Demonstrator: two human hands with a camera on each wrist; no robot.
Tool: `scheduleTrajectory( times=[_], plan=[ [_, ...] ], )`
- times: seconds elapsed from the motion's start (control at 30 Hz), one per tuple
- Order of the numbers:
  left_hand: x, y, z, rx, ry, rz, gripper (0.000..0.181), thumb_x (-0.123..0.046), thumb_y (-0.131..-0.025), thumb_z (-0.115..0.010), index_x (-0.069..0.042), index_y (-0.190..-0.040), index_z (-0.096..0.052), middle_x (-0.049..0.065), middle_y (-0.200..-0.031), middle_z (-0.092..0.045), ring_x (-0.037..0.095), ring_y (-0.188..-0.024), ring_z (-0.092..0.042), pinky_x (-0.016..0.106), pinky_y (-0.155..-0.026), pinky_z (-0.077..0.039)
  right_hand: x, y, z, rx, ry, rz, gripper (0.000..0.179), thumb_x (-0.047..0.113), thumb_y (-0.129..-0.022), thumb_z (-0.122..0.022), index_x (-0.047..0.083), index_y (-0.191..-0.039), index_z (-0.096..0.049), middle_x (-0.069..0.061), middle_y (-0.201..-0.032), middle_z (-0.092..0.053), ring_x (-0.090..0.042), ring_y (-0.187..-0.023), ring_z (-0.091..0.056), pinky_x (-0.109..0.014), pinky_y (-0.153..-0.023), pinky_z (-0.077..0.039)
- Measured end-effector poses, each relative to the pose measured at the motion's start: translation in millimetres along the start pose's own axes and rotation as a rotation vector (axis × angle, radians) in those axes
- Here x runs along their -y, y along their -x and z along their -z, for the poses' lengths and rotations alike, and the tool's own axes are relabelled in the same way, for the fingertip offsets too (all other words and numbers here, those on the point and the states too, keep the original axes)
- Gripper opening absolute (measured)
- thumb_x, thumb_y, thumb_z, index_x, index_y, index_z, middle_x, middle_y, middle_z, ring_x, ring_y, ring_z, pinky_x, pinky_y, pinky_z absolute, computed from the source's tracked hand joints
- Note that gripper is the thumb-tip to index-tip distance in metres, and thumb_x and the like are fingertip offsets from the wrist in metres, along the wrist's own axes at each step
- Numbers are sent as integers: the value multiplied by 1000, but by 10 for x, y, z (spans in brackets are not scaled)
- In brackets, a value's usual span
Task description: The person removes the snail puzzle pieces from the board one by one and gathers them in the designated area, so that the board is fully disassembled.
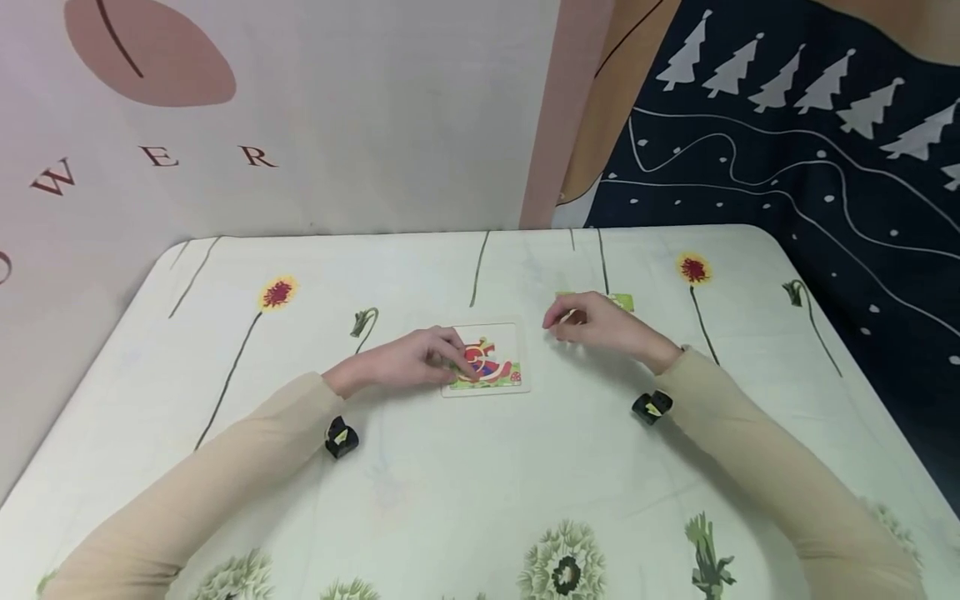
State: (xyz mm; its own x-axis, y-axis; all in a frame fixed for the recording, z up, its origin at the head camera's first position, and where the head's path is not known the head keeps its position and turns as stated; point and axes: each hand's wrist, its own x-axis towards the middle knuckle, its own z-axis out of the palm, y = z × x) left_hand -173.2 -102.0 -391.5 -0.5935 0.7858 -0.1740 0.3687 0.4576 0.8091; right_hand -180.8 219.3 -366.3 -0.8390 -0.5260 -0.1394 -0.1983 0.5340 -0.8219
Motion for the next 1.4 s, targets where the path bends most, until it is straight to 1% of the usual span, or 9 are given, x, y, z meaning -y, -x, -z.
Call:
scheduleTrajectory(
  times=[0.07, 0.2, 0.3, 0.37, 0.43, 0.53, 0.73, 1.0, 1.4],
  plan=[
    [16, -1, 3, 2, 4, 0, 24, 0, -95, -69, -8, -114, -80, 3, -112, -61, 20, -110, -49, 33, -94, -43, 23, -36, -47, 14, 3, 11, 14, -1, -98, -64, -5, -110, -70, -20, -115, -67, -16, -89, -68, -24, -75, -49],
    [47, -9, 4, 4, 8, 7, 24, -1, -94, -69, -8, -114, -80, 3, -111, -61, 21, -111, -48, 33, -93, -41, 66, -108, -145, 40, 17, 37, 13, -1, -98, -64, -3, -109, -71, -13, -106, -70, -18, -83, -64, -30, -84, -47],
    [62, -16, 4, 4, 16, 19, 24, -1, -94, -69, -8, -115, -80, 2, -112, -60, 21, -112, -46, 34, -93, -39, 89, -165, -212, 60, 28, 59, 13, -2, -97, -64, -3, -107, -71, -13, -103, -72, -19, -82, -64, -42, -110, -34],
    [64, -19, 4, 2, 23, 28, 25, -1, -94, -69, -9, -115, -80, 2, -112, -60, 22, -113, -45, 34, -94, -38, 99, -199, -252, 79, 35, 65, 14, -3, -96, -63, -3, -108, -70, -12, -104, -71, -20, -86, -64, -48, -109, -35],
    [64, -22, 6, 2, 29, 30, 25, -1, -94, -69, -9, -115, -80, 2, -112, -60, 22, -113, -44, 35, -94, -38, 118, -226, -284, 101, 40, 67, 16, -2, -96, -63, -4, -111, -69, -14, -107, -71, -22, -90, -64, -46, -108, -38],
    [66, -27, 12, 2, 32, 35, 25, -1, -94, -69, -9, -116, -80, 1, -113, -60, 22, -114, -44, 36, -95, -37, 134, -260, -331, 124, 50, 58, 23, 0, -97, -61, -5, -118, -68, -15, -114, -70, -24, -99, -63, -40, -89, -49],
    [85, -37, 18, 9, 34, 43, 26, -3, -95, -68, -10, -116, -80, 1, -114, -60, 23, -115, -44, 38, -96, -36, 182, -343, -434, 145, 83, 31, 34, 2, -98, -61, -5, -131, -65, -17, -126, -68, -28, -109, -63, -44, -97, -49],
    [84, -46, 6, 19, 40, 27, 26, -2, -94, -68, -8, -117, -79, 3, -116, -60, 24, -117, -44, 38, -97, -35, 235, -388, -538, 146, 104, 28, 37, 2, -98, -61, -6, -134, -63, -20, -130, -66, -24, -97, -61, -36, -87, -48],
    [70, -46, 8, 16, 50, 26, 25, -2, -94, -69, -8, -116, -80, 3, -113, -60, 24, -117, -45, 39, -98, -35, 254, -398, -570, 151, 94, 39, 33, 1, -98, -62, -5, -130, -63, -17, -120, -65, -21, -91, -59, -36, -86, -48]
  ],
)
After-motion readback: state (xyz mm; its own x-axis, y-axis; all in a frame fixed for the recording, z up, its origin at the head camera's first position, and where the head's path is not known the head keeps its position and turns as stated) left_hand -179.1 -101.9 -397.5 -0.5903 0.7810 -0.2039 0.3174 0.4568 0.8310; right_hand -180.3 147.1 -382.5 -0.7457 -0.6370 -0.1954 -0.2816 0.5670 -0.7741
